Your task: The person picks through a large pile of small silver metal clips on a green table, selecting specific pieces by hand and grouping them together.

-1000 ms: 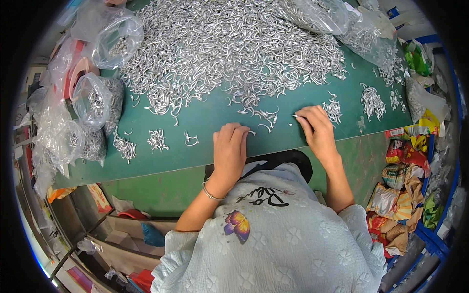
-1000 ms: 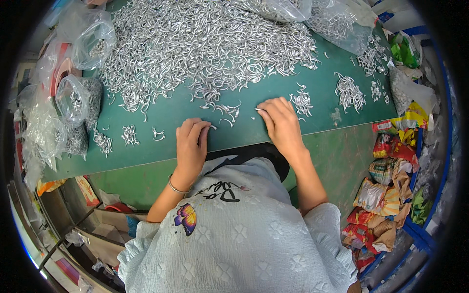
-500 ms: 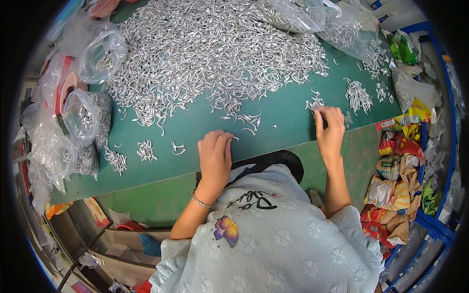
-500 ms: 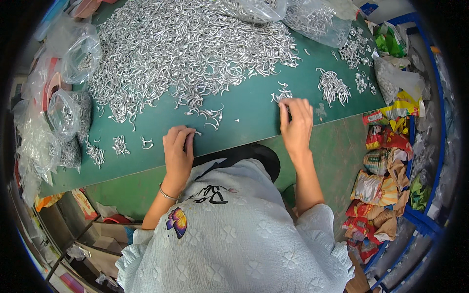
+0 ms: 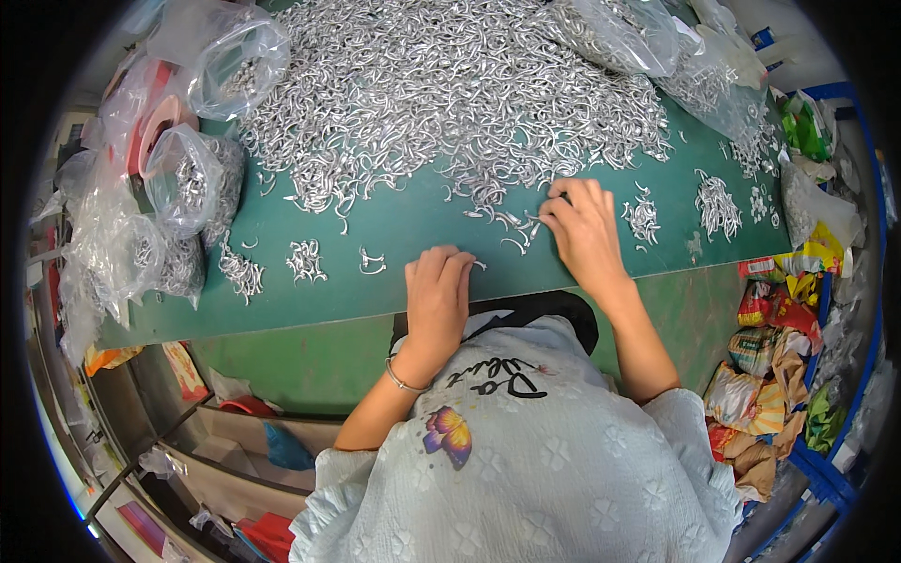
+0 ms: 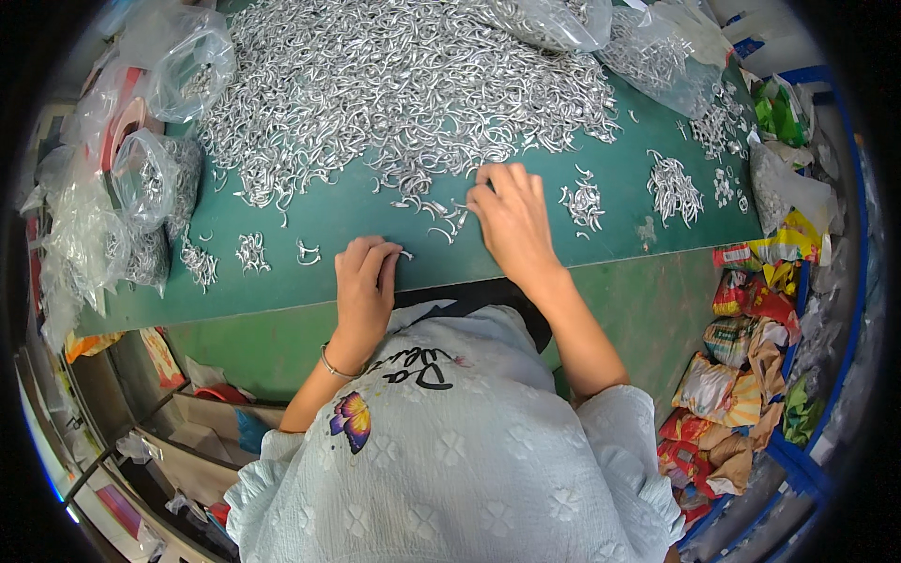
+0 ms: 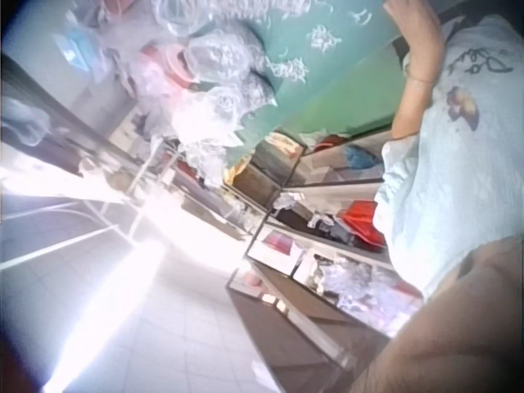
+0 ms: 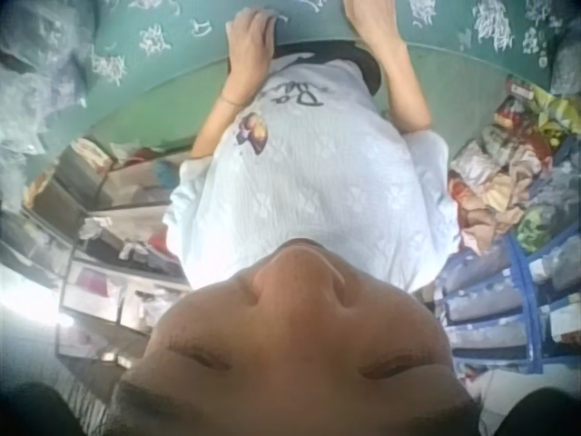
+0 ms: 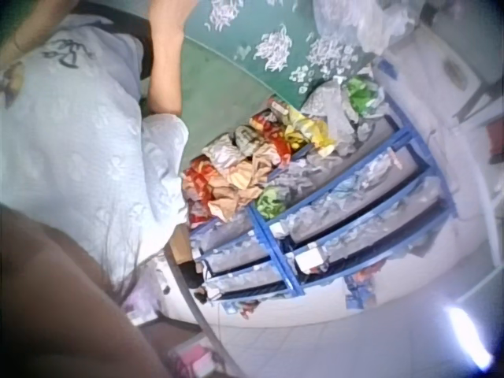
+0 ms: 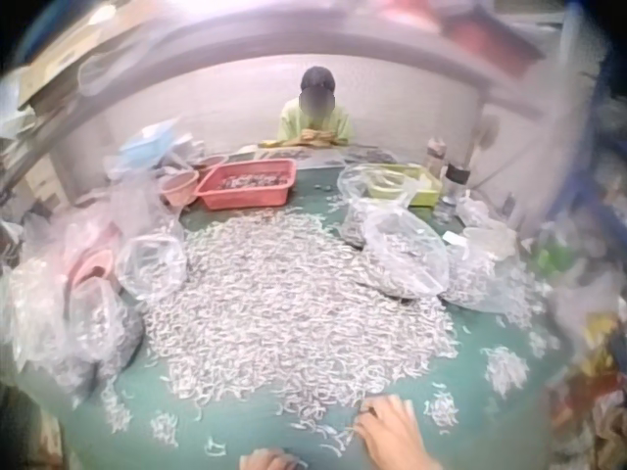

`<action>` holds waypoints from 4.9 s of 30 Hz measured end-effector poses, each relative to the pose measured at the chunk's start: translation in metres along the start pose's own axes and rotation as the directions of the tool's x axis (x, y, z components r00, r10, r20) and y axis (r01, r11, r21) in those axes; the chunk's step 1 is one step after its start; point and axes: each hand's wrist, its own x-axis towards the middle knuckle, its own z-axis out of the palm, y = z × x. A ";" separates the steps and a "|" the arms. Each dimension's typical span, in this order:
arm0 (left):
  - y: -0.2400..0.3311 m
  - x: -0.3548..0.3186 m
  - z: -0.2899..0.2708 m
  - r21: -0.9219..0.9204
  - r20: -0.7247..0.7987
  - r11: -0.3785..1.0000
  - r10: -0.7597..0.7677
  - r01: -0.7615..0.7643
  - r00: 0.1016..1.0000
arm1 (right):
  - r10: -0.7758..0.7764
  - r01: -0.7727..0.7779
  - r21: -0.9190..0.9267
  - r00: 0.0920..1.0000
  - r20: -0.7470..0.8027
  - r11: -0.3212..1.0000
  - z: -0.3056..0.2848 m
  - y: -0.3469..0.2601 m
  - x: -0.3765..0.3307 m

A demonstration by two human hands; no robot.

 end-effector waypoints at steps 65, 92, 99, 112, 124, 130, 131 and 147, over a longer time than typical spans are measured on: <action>-0.007 -0.005 -0.001 -0.083 0.127 0.981 0.184 -0.174 0.975 | 0.053 -0.042 0.139 0.995 -0.079 0.989 0.007 -0.027 0.013; -0.008 -0.004 0.001 -0.138 0.116 0.966 0.235 -0.219 0.965 | 0.211 -0.208 0.053 0.976 -0.058 0.977 0.001 0.003 0.022; -0.006 -0.001 0.000 -0.180 0.119 0.963 0.224 -0.201 0.967 | 0.046 -0.047 -0.027 0.998 -0.053 0.999 0.016 -0.004 0.024; -0.010 -0.006 -0.001 -0.160 0.093 0.969 0.203 -0.187 0.975 | 0.166 -0.165 0.133 0.986 0.007 0.977 -0.007 -0.007 0.016; -0.012 -0.005 -0.001 -0.127 0.040 0.982 0.143 -0.137 0.989 | 0.216 -0.228 0.199 0.973 0.079 0.953 -0.027 -0.015 -0.009; -0.014 0.002 0.001 -0.033 -0.004 0.993 0.110 -0.110 0.994 | 0.039 -0.100 0.302 0.979 0.202 0.948 -0.008 -0.033 -0.008; -0.013 0.005 0.000 0.002 -0.033 0.996 0.092 -0.092 0.995 | 0.013 -0.085 0.299 0.972 0.235 0.951 -0.007 -0.035 -0.008; 0.010 0.002 0.013 0.027 0.048 0.996 0.080 -0.081 0.996 | -0.042 0.038 0.118 0.999 0.031 0.992 0.007 -0.016 0.034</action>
